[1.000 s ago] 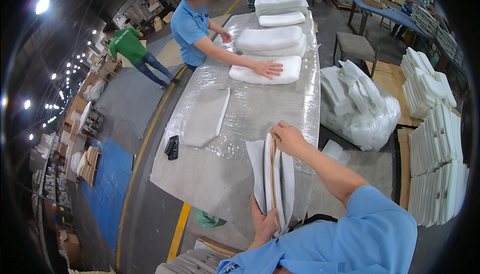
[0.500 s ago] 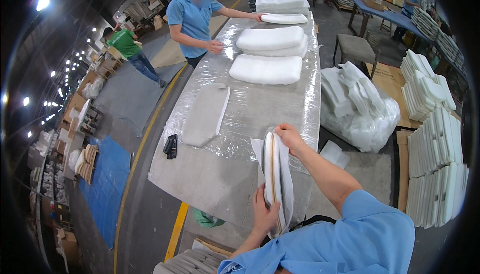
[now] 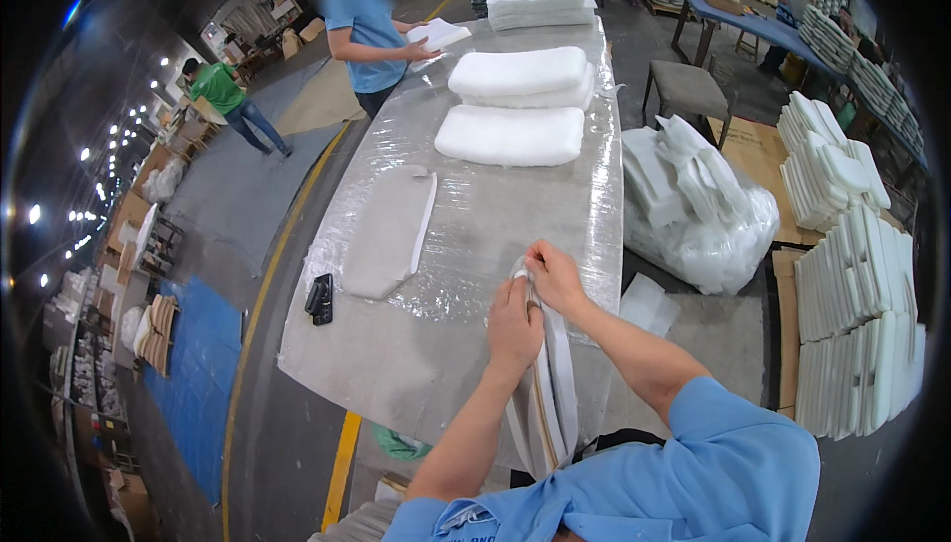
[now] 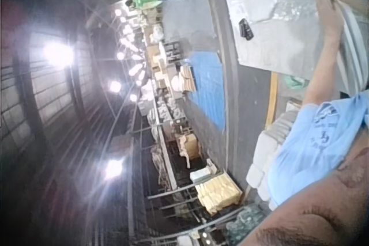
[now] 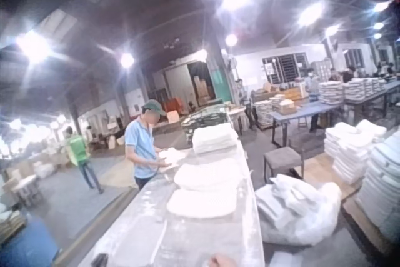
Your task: The person wraps white foam pads in gray fabric covers at a worktable. They pull the fabric over each pad, tuck the edges, and place the finished items on a nearby stack. Other workers handle foam and fabric at the same table.
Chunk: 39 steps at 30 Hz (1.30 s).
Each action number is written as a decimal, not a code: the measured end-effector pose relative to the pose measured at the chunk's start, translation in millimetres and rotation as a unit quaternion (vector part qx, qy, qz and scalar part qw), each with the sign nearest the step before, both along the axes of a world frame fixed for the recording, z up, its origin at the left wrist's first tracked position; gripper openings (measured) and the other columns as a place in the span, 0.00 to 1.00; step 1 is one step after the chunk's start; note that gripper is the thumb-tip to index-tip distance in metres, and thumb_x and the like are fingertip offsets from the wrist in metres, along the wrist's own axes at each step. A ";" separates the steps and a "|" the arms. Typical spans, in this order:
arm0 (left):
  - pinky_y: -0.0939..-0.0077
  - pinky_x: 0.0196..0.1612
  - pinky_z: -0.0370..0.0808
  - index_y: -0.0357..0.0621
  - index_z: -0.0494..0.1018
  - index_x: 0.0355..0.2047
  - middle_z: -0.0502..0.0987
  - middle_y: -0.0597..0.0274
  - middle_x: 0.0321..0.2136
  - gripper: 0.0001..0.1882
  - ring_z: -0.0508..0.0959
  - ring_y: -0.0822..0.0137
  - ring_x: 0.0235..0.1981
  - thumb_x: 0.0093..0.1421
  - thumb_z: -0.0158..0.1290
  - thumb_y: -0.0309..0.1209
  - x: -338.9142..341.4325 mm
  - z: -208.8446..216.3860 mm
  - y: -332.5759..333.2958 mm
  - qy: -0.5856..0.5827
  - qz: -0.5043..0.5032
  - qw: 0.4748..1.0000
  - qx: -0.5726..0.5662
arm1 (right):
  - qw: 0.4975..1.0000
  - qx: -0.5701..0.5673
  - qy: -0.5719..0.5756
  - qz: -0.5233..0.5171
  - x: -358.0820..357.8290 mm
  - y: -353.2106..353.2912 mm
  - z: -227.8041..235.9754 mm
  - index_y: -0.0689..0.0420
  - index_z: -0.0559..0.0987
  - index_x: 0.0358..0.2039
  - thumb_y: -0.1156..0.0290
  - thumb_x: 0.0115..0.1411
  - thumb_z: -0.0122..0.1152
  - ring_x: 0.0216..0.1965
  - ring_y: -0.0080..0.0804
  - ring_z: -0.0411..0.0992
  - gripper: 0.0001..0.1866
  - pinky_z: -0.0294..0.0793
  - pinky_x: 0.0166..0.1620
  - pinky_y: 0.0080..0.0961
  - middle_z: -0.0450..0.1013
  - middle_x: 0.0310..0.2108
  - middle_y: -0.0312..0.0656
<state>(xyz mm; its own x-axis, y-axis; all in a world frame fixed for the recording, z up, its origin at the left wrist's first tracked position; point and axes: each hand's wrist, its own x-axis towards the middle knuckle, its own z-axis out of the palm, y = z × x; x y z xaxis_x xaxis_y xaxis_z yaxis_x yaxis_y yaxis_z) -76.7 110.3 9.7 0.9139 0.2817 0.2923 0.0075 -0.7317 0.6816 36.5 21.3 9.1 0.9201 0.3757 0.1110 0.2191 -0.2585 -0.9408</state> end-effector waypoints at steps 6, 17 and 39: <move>0.51 0.62 0.71 0.34 0.71 0.60 0.72 0.42 0.62 0.25 0.74 0.41 0.59 0.62 0.51 0.28 3.5 -8.3 -3.1 -0.016 0.030 0.999 0.003 | 0.994 -0.023 -0.092 0.062 -1.9 -2.3 -7.8 0.60 0.78 0.40 0.74 0.67 0.60 0.36 0.42 0.77 0.04 0.75 0.42 0.35 0.79 0.35 0.49; 0.60 0.47 0.77 0.40 0.81 0.49 0.84 0.46 0.38 0.15 0.84 0.49 0.42 0.65 0.55 0.30 23.3 -1.2 42.3 0.059 0.116 0.977 -0.169 | 0.994 0.098 0.037 0.038 -3.1 -15.6 -3.0 0.58 0.82 0.42 0.74 0.61 0.68 0.40 0.32 0.75 0.09 0.75 0.46 0.28 0.76 0.41 0.43; 0.47 0.41 0.77 0.42 0.76 0.40 0.81 0.46 0.37 0.07 0.81 0.41 0.40 0.63 0.51 0.26 58.8 -15.0 66.3 0.011 -0.045 0.989 0.141 | 0.995 0.007 0.080 0.061 18.1 -2.1 -5.9 0.60 0.83 0.33 0.72 0.61 0.68 0.45 0.30 0.74 0.05 0.74 0.49 0.29 0.77 0.43 0.44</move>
